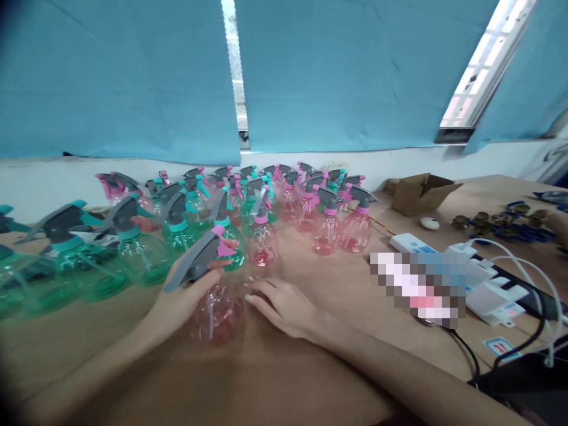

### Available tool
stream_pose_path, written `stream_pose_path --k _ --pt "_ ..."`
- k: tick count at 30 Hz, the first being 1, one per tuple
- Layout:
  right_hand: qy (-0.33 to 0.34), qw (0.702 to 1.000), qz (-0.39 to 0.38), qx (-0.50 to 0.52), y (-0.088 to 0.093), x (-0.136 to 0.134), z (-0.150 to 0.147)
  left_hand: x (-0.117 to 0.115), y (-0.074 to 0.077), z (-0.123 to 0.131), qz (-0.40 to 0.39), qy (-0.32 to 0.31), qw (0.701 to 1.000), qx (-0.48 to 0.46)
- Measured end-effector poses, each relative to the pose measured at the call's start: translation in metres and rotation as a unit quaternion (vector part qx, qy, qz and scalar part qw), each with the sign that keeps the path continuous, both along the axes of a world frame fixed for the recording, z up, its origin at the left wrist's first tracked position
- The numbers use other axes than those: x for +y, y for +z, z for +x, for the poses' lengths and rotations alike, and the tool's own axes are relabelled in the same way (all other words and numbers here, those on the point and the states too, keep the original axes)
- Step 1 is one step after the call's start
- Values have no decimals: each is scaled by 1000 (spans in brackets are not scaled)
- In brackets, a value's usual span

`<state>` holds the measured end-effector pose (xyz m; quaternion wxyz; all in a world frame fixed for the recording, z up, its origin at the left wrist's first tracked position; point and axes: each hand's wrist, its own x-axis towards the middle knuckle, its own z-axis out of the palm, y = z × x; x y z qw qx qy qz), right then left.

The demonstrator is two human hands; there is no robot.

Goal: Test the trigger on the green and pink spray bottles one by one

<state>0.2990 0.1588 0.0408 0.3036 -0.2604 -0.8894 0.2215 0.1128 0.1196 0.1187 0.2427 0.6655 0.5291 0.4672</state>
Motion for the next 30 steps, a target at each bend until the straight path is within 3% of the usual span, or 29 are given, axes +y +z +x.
stream_pose_path --k 7,12,30 --pt "32 997 62 -33 -20 13 -8 1 3 2 -5 -17 1000 -2" --pt "41 998 48 -29 -19 19 -13 -1 7 4 -5 9 999 42" --pt "52 997 8 -61 -20 25 -4 -4 5 4 -31 0 999 18"
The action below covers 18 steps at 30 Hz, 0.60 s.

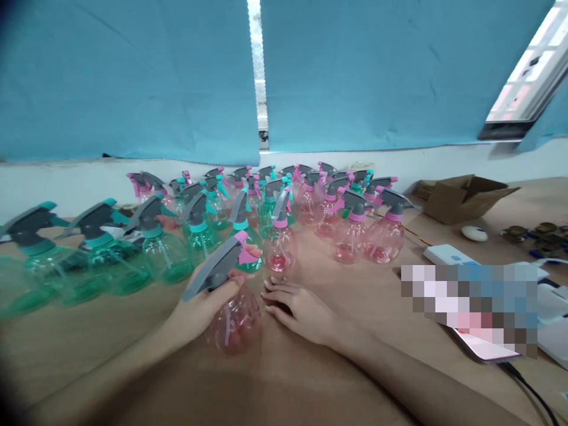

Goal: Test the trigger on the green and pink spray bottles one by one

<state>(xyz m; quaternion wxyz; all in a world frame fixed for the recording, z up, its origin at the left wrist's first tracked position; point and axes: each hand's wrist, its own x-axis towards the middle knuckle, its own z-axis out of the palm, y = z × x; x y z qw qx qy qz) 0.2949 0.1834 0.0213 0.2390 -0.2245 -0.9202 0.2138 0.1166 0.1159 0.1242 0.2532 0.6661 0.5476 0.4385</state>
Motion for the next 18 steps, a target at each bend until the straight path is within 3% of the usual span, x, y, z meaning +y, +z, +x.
stream_pose_path --k 18 --pt "4 1000 -10 0 -1 2 2 -1 4 3 -4 16 1000 -6"
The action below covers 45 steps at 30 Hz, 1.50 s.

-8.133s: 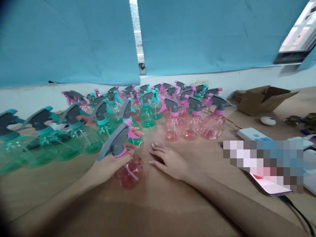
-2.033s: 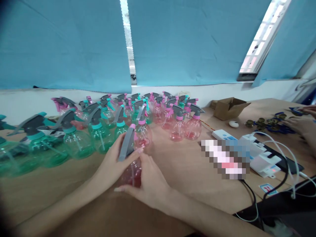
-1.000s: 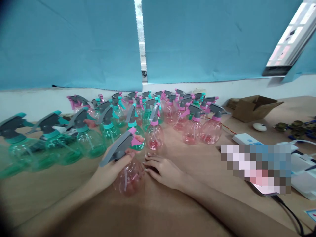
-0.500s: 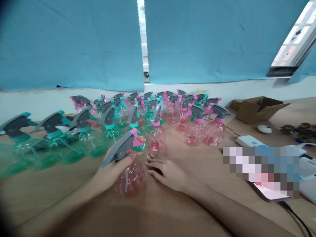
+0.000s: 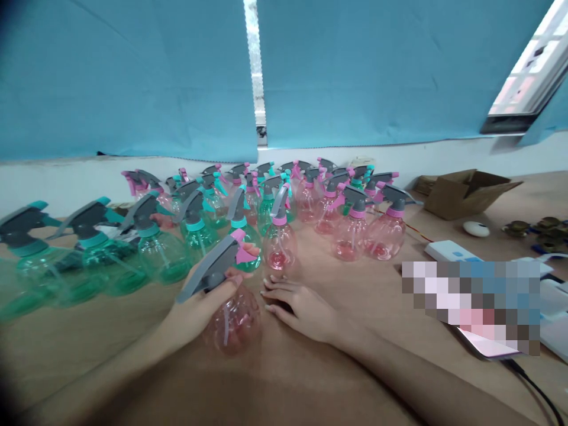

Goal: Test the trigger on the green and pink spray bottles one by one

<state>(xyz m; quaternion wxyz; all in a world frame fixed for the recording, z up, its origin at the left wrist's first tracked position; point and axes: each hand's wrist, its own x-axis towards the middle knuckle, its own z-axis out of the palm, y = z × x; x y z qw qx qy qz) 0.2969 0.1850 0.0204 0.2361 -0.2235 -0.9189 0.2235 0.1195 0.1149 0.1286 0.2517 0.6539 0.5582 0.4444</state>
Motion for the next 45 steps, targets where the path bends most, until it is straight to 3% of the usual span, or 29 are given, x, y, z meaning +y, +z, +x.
stream_pose_path --k 20,33,45 --pt "3 1000 2 2 -2 5 3 -3 7 3 -39 22 999 15" --pt "0 1000 6 -5 1 4 4 -2 4 0 -20 2 1000 19" --pt "2 1000 1 6 -1 4 3 -2 3 2 -31 -2 999 -32"
